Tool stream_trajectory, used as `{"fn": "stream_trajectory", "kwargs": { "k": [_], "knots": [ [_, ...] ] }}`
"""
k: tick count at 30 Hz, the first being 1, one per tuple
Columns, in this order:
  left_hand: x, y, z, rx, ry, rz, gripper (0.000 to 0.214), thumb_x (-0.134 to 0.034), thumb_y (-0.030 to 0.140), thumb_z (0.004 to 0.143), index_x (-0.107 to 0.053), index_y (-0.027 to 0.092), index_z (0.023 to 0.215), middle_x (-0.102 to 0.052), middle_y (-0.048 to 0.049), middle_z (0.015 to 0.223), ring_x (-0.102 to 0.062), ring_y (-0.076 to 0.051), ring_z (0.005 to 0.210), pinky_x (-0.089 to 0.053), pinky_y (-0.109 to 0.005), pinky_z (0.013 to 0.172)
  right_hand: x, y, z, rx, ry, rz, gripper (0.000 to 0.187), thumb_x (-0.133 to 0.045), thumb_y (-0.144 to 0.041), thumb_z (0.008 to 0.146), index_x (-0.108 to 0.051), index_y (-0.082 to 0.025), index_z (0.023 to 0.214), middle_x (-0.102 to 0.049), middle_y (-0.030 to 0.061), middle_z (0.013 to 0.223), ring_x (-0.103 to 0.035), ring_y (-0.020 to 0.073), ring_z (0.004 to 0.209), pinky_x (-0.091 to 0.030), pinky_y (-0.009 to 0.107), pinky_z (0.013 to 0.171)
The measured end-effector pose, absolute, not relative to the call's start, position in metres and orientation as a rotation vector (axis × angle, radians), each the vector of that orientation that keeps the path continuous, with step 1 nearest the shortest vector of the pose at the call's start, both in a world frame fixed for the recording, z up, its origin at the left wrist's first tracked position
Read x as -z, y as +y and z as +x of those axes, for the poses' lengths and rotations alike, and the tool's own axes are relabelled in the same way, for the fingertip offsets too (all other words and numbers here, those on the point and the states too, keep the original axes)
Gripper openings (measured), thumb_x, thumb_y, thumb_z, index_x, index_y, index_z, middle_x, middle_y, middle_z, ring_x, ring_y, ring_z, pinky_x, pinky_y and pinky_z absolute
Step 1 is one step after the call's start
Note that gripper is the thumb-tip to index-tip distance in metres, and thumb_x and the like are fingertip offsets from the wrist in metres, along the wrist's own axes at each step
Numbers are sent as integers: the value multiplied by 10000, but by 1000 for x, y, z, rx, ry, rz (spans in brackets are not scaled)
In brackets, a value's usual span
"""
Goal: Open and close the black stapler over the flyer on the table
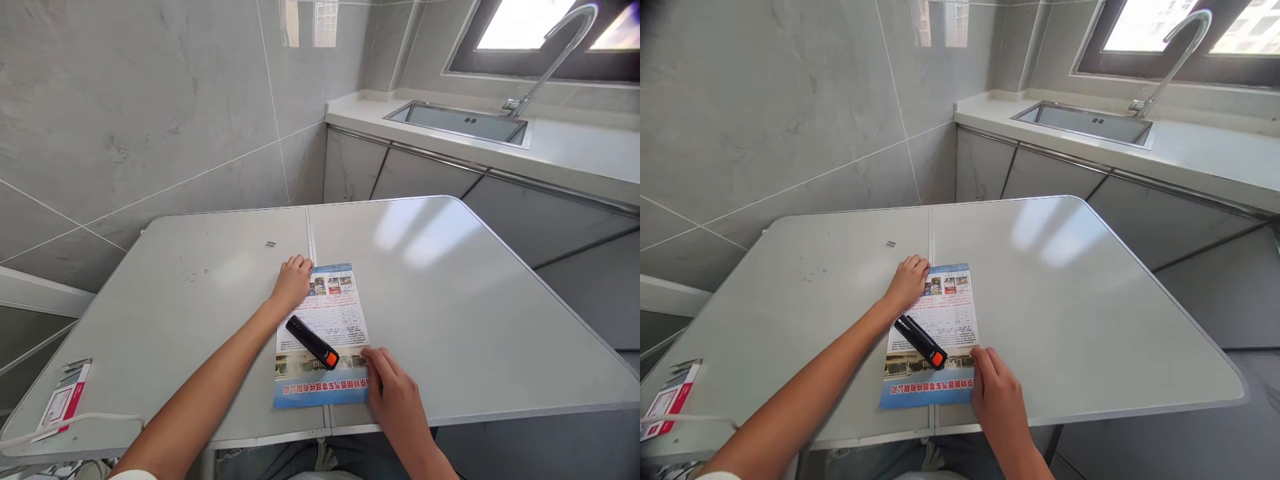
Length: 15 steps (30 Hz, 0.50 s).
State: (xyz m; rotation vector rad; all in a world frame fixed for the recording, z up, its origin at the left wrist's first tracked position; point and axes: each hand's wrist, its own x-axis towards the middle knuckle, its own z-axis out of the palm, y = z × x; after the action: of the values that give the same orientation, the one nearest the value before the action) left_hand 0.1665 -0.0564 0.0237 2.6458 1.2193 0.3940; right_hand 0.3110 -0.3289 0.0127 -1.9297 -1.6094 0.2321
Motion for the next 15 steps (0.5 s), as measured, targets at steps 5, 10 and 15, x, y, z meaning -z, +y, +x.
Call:
{"fn": "stream_trajectory", "kwargs": {
  "k": [5, 10, 15],
  "knots": [
    [-39, -60, 151, -626, 1257, 2560, 183, -610, 209, 983, -681, 206, 1152, -609, -99, 1133, -571, -281, 1094, -462, -434, 957, -18, -329, 315, -315, -1571, -1943, 245, -376, -196, 1075, -617, -229, 1048, -687, 21, 892, -636, 146, 655, -453, 242, 593],
    [-58, -95, 102, -675, 1170, 2358, 197, -499, 201, 1029, -694, 217, 1009, -678, -54, 1034, -631, -225, 1008, -500, -387, 940, -17, -331, 320, -297, -1535, -1957, 219, -416, -249, 1083, -632, -235, 1051, -682, 28, 915, -645, 167, 710, -454, 272, 632],
    [-38, -154, 70, -631, 1162, 2248, 279, -488, 164, 1008, -667, 228, 1212, -678, -68, 1255, -617, -228, 1200, -504, -411, 1068, -28, -316, 317, -163, -1484, -1817, 120, -549, -311, 1051, -633, -231, 1021, -640, 57, 940, -613, 223, 882, -489, 332, 778]
  ]
}}
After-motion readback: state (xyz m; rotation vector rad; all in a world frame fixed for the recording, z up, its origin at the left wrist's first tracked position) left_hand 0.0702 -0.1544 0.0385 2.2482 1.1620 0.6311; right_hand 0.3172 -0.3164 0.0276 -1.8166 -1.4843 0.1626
